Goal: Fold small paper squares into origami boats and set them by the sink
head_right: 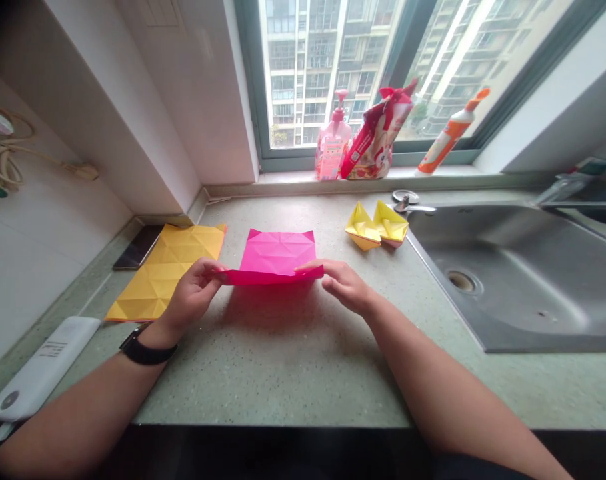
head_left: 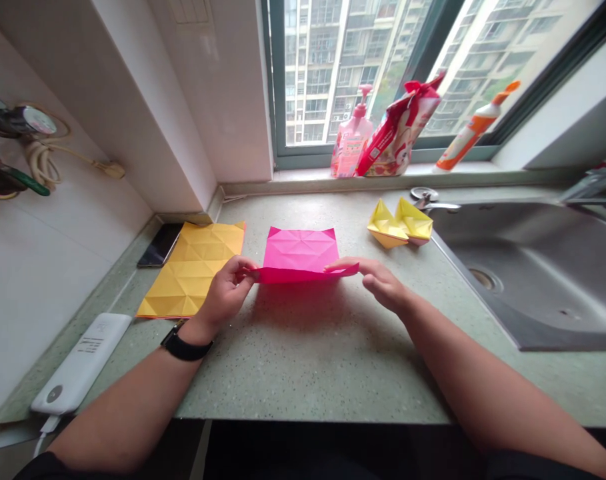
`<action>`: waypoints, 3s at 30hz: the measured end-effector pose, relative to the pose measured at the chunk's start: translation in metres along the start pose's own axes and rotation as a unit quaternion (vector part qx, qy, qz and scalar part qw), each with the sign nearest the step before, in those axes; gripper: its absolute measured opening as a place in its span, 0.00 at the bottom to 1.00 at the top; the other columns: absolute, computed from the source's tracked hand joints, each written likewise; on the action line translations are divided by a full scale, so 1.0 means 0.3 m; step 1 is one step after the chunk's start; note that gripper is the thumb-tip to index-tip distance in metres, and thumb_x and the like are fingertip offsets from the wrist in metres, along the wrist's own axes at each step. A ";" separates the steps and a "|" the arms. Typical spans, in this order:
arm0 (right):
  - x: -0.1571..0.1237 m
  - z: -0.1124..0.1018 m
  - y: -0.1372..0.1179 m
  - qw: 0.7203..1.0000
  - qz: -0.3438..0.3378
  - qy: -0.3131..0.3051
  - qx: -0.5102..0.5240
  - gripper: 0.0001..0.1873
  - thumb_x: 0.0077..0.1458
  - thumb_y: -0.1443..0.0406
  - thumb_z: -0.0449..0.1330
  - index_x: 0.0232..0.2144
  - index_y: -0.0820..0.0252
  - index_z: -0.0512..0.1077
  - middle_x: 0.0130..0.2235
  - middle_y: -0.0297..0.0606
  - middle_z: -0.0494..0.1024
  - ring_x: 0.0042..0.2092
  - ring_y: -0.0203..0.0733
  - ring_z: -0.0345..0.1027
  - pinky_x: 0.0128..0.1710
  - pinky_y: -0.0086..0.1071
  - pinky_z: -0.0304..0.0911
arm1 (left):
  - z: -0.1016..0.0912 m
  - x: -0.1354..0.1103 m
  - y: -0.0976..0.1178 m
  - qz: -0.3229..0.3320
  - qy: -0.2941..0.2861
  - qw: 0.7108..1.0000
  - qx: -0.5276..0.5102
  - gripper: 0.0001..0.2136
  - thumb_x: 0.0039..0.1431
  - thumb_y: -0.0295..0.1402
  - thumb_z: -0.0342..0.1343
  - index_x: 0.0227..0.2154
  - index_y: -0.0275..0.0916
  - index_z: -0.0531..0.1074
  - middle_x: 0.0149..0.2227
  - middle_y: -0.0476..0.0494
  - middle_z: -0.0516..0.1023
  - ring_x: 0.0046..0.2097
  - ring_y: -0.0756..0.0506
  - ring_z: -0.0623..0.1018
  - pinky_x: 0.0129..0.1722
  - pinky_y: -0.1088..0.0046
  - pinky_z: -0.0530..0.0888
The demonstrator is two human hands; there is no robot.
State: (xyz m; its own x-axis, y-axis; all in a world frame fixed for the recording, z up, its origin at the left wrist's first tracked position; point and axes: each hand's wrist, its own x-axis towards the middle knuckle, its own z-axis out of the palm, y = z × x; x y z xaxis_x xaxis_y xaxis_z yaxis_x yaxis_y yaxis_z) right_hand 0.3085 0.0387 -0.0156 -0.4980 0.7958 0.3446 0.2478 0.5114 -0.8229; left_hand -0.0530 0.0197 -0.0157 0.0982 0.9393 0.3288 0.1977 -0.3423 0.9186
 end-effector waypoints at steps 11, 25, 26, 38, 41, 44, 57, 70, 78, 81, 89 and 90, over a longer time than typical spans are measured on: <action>0.006 0.032 0.010 0.990 0.090 0.089 0.062 0.20 0.65 0.44 0.68 0.42 0.50 0.88 0.42 0.40 0.89 0.43 0.50 0.84 0.44 0.44 0.81 | -0.013 -0.009 0.009 0.006 -0.102 0.992 0.072 0.17 0.68 0.46 0.65 0.51 0.40 0.80 0.45 0.41 0.86 0.45 0.42 0.84 0.48 0.66 0.81; 0.010 0.030 0.047 0.977 0.115 0.035 -0.175 0.13 0.64 0.60 0.63 0.47 0.56 0.81 0.35 0.37 0.83 0.31 0.42 0.73 0.35 0.36 0.69 | 0.012 -0.020 0.001 -0.041 -0.078 0.969 0.231 0.33 0.70 0.41 0.59 0.74 0.41 0.59 0.34 0.51 0.80 0.35 0.45 0.80 0.40 0.69 0.77; 0.009 0.034 0.049 0.974 0.124 0.035 -0.187 0.14 0.63 0.61 0.63 0.50 0.56 0.80 0.34 0.37 0.83 0.31 0.42 0.73 0.35 0.36 0.69 | 0.011 -0.022 -0.002 -0.034 -0.081 0.966 0.242 0.37 0.70 0.40 0.59 0.77 0.41 0.53 0.35 0.51 0.80 0.35 0.45 0.80 0.40 0.69 0.77; 0.007 0.066 0.068 0.955 0.171 0.046 -0.238 0.46 0.61 0.63 0.65 0.78 0.55 0.57 0.38 0.37 0.82 0.35 0.46 0.74 0.38 0.39 0.69 | 0.012 -0.015 -0.030 0.091 -0.107 0.896 0.420 0.23 0.72 0.37 0.58 0.68 0.40 0.72 0.67 0.30 0.71 0.68 0.31 0.72 0.70 0.43 0.71; 0.011 0.064 0.068 0.952 0.173 0.050 -0.249 0.47 0.62 0.64 0.64 0.79 0.54 0.54 0.35 0.34 0.82 0.34 0.45 0.74 0.37 0.38 0.67 | 0.038 -0.017 -0.008 0.119 -0.094 0.888 0.433 0.23 0.74 0.37 0.56 0.69 0.41 0.70 0.72 0.31 0.65 0.73 0.30 0.67 0.73 0.42 0.67; 0.017 0.062 0.065 0.950 0.158 0.033 -0.267 0.37 0.64 0.65 0.64 0.73 0.53 0.67 0.35 0.36 0.84 0.35 0.44 0.75 0.39 0.37 0.67 | 0.085 -0.019 0.025 0.146 -0.141 0.878 0.435 0.23 0.76 0.37 0.53 0.70 0.40 0.69 0.73 0.31 0.65 0.75 0.31 0.64 0.76 0.43 0.65; 0.019 0.066 0.073 0.943 0.138 0.094 -0.288 0.25 0.66 0.69 0.62 0.63 0.53 0.80 0.42 0.40 0.88 0.39 0.45 0.78 0.44 0.37 0.73 | 0.280 0.051 0.029 0.084 -0.242 0.836 0.485 0.34 0.75 0.49 0.57 0.76 0.37 0.61 0.80 0.27 0.56 0.81 0.27 0.54 0.79 0.38 0.51; 0.011 0.101 0.005 0.944 -0.018 0.015 -0.330 0.14 0.71 0.64 0.62 0.55 0.50 0.83 0.54 0.45 0.83 0.55 0.53 0.75 0.60 0.53 0.72 | 0.270 0.060 -0.073 0.064 -0.228 0.853 0.466 0.31 0.78 0.49 0.50 0.75 0.35 0.63 0.78 0.26 0.59 0.80 0.28 0.58 0.78 0.39 0.56; -0.004 0.149 -0.061 0.932 -0.011 -0.132 -0.338 0.12 0.71 0.62 0.65 0.51 0.47 0.86 0.48 0.43 0.83 0.46 0.48 0.75 0.50 0.44 0.73 | 0.264 0.061 -0.066 0.079 -0.227 0.853 0.464 0.28 0.78 0.44 0.50 0.74 0.36 0.64 0.78 0.27 0.60 0.79 0.28 0.59 0.78 0.37 0.57; -0.002 0.146 -0.073 0.931 -0.005 -0.143 -0.337 0.11 0.70 0.62 0.65 0.51 0.46 0.87 0.47 0.43 0.82 0.46 0.48 0.74 0.51 0.44 0.72 | 0.251 0.053 -0.036 0.104 -0.217 0.851 0.467 0.24 0.77 0.42 0.52 0.70 0.38 0.70 0.76 0.29 0.65 0.78 0.28 0.61 0.77 0.38 0.58; -0.008 0.142 -0.092 0.924 0.005 -0.142 -0.354 0.11 0.70 0.61 0.65 0.48 0.47 0.88 0.46 0.43 0.82 0.47 0.48 0.73 0.49 0.43 0.71 | 0.243 0.020 -0.011 0.106 -0.233 0.848 0.463 0.23 0.77 0.40 0.53 0.67 0.36 0.72 0.70 0.28 0.72 0.71 0.29 0.71 0.73 0.42 0.68; -0.009 0.137 -0.097 0.922 0.016 -0.144 -0.359 0.11 0.70 0.60 0.65 0.47 0.48 0.88 0.45 0.43 0.81 0.46 0.48 0.73 0.47 0.42 0.71 | 0.244 0.020 -0.013 0.104 -0.230 0.850 0.463 0.23 0.77 0.40 0.53 0.67 0.36 0.72 0.70 0.28 0.72 0.71 0.30 0.71 0.73 0.43 0.68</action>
State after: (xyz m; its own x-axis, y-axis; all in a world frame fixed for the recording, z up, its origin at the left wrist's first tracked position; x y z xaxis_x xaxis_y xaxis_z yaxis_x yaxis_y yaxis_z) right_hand 0.2685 0.0084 -0.0109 -0.6548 0.7483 0.1062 0.7014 0.6541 -0.2833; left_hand 0.0182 0.0248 -0.0334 0.5534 0.8197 0.1475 0.7909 -0.5727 0.2156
